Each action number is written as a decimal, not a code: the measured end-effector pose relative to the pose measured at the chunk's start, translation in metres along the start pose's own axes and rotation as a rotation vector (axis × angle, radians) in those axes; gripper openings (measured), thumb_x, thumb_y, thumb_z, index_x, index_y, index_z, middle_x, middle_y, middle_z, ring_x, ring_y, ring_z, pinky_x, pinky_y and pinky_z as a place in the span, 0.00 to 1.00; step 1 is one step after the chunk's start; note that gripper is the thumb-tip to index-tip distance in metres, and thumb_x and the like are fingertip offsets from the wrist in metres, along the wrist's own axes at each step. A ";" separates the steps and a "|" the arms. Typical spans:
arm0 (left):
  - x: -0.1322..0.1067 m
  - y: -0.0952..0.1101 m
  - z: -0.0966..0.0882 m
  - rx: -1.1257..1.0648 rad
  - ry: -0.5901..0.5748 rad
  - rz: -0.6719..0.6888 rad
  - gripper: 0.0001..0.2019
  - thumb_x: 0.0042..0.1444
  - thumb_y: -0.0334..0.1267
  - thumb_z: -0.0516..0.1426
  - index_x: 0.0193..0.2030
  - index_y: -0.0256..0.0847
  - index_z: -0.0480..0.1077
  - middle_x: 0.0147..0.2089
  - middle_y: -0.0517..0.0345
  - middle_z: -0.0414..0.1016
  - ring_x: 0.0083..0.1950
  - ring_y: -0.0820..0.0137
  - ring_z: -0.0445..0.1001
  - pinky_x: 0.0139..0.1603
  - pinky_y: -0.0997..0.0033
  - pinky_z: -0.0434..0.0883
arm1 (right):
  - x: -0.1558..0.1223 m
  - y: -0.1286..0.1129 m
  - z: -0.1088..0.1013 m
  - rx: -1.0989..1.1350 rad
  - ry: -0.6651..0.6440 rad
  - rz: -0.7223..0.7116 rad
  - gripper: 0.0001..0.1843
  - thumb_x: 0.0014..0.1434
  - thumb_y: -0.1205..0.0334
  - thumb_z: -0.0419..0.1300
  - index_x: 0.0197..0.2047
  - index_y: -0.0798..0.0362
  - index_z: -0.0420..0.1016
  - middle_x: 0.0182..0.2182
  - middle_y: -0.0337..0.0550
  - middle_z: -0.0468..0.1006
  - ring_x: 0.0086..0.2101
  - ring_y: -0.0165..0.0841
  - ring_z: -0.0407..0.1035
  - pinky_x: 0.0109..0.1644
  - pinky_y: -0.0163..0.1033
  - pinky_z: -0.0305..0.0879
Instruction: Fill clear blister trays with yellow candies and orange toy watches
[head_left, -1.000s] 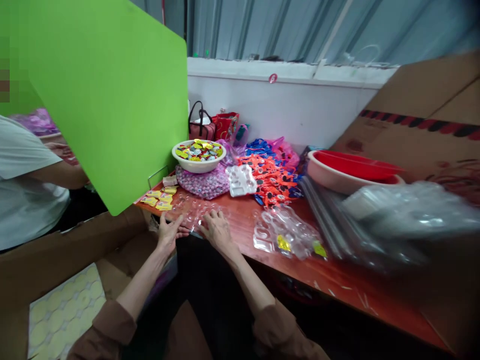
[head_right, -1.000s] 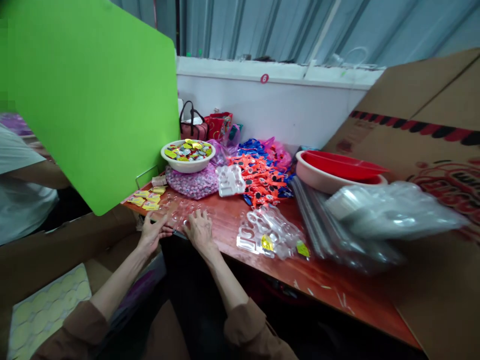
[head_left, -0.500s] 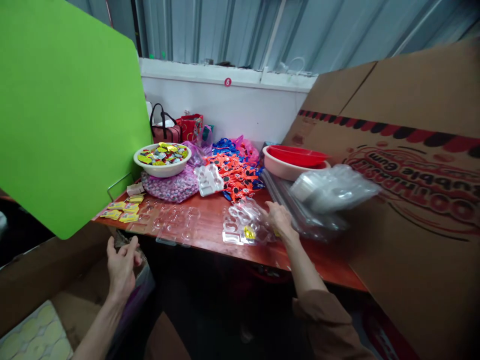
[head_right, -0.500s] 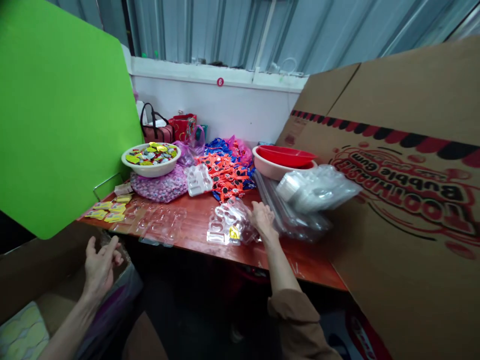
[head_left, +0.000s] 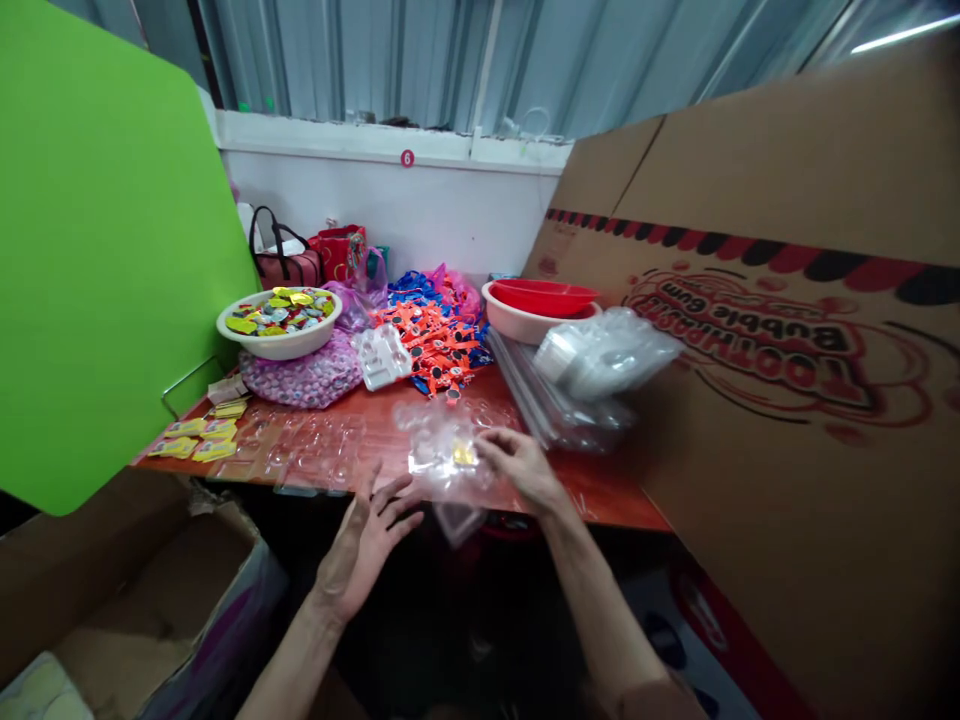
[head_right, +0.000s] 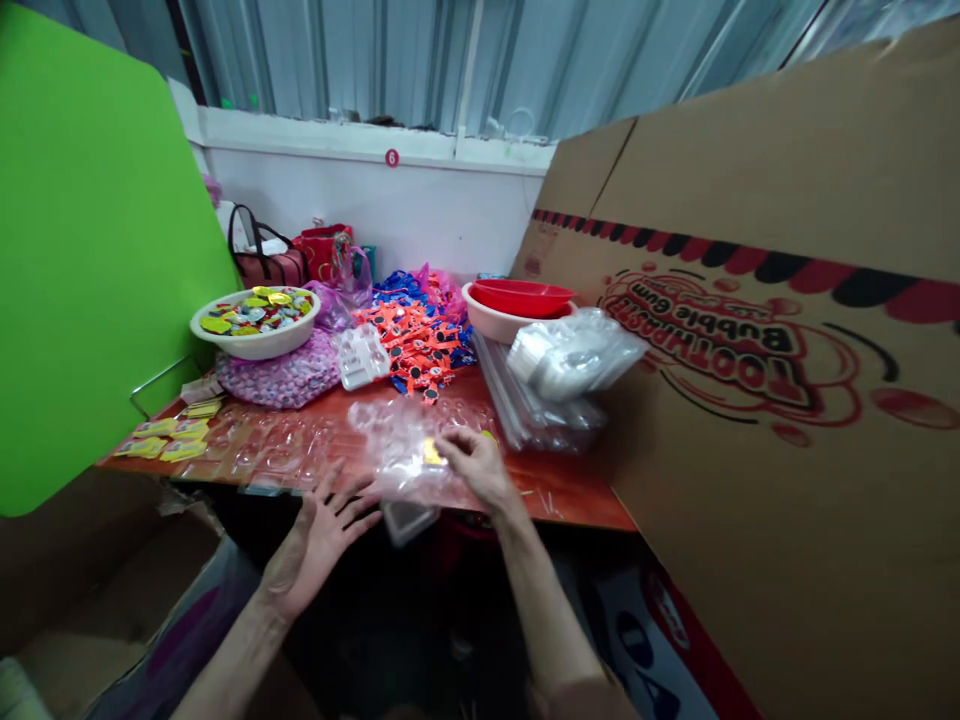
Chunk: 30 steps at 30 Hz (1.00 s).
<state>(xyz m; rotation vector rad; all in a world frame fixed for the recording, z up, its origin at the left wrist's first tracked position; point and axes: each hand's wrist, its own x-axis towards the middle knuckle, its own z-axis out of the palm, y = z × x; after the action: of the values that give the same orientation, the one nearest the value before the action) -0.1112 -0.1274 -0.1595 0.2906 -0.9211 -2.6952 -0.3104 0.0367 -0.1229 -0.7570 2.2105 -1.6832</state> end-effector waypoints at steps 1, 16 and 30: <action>0.001 -0.007 0.000 -0.038 -0.074 -0.024 0.42 0.49 0.61 0.66 0.68 0.52 0.58 0.67 0.45 0.65 0.66 0.52 0.66 0.64 0.48 0.68 | -0.018 0.000 0.014 0.052 -0.061 0.033 0.22 0.51 0.44 0.65 0.34 0.58 0.77 0.28 0.40 0.75 0.28 0.28 0.65 0.33 0.32 0.61; -0.026 -0.031 0.006 0.174 -0.110 0.036 0.58 0.37 0.51 0.75 0.73 0.57 0.49 0.70 0.47 0.63 0.71 0.48 0.59 0.70 0.50 0.62 | -0.092 -0.004 0.064 -0.304 0.012 -0.071 0.06 0.61 0.63 0.59 0.37 0.49 0.79 0.34 0.38 0.78 0.36 0.31 0.71 0.43 0.36 0.64; -0.026 -0.019 -0.006 0.180 0.079 0.158 0.60 0.39 0.49 0.74 0.74 0.60 0.43 0.63 0.52 0.71 0.62 0.54 0.70 0.64 0.56 0.69 | -0.095 -0.012 0.073 -0.308 0.118 -0.176 0.10 0.65 0.58 0.54 0.32 0.51 0.64 0.27 0.36 0.71 0.27 0.28 0.66 0.35 0.33 0.62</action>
<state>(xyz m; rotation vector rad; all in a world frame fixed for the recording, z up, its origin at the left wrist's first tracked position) -0.0891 -0.1082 -0.1736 0.3440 -1.1157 -2.4445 -0.1923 0.0270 -0.1430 -0.9743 2.5914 -1.5132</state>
